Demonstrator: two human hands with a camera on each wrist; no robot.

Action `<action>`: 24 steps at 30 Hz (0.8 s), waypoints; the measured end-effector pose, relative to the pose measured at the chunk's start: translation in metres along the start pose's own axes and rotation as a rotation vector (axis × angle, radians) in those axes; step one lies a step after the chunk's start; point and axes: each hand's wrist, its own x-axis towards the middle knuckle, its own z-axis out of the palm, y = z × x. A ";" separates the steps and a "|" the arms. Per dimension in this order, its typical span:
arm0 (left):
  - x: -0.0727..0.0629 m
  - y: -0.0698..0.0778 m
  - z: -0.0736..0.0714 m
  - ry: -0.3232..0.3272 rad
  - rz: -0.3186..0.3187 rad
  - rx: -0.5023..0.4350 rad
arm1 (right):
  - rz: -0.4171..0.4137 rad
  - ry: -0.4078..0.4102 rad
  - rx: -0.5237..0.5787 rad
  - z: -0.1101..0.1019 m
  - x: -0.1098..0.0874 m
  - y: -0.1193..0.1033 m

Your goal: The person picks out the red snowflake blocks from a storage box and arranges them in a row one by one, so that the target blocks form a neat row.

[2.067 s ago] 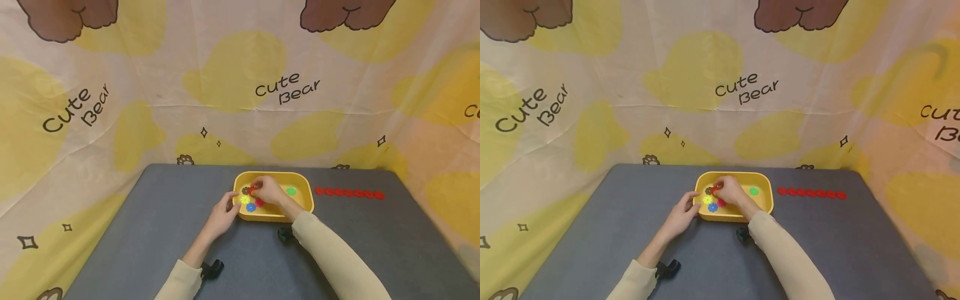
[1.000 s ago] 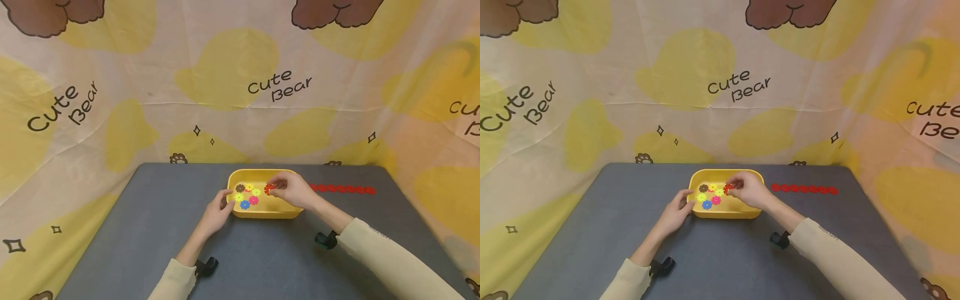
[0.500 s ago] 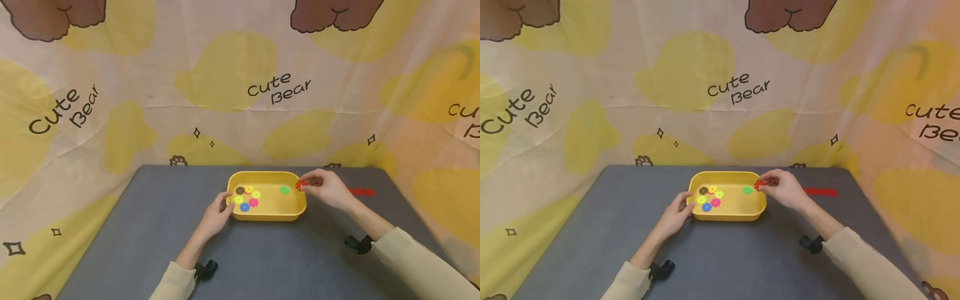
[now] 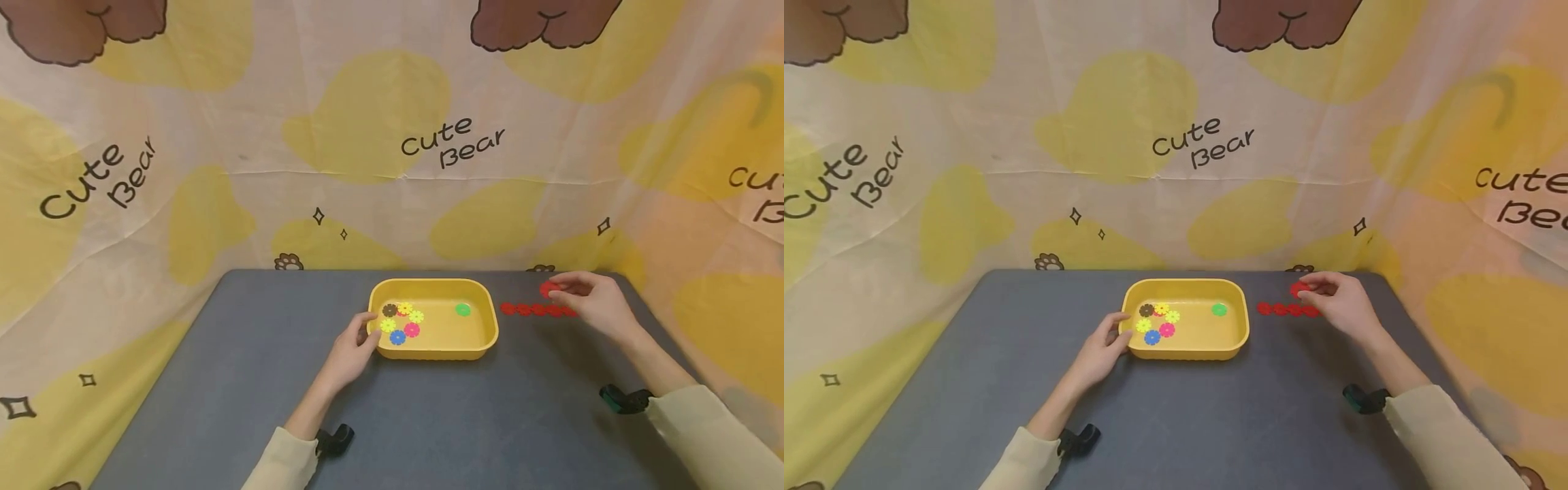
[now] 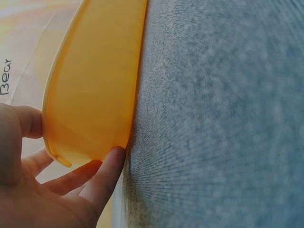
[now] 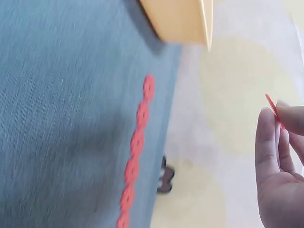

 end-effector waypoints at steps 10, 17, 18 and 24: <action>0.001 -0.002 0.000 0.004 0.011 0.003 | 0.031 0.127 0.109 -0.035 0.001 0.040; 0.002 -0.004 0.000 0.004 0.000 0.003 | 0.097 0.162 0.247 -0.052 0.003 0.055; 0.001 -0.004 0.000 0.002 0.004 0.004 | 0.101 0.166 0.274 -0.054 0.004 0.056; 0.003 -0.004 0.001 -0.004 0.011 -0.006 | 0.151 0.194 0.299 -0.064 0.003 0.068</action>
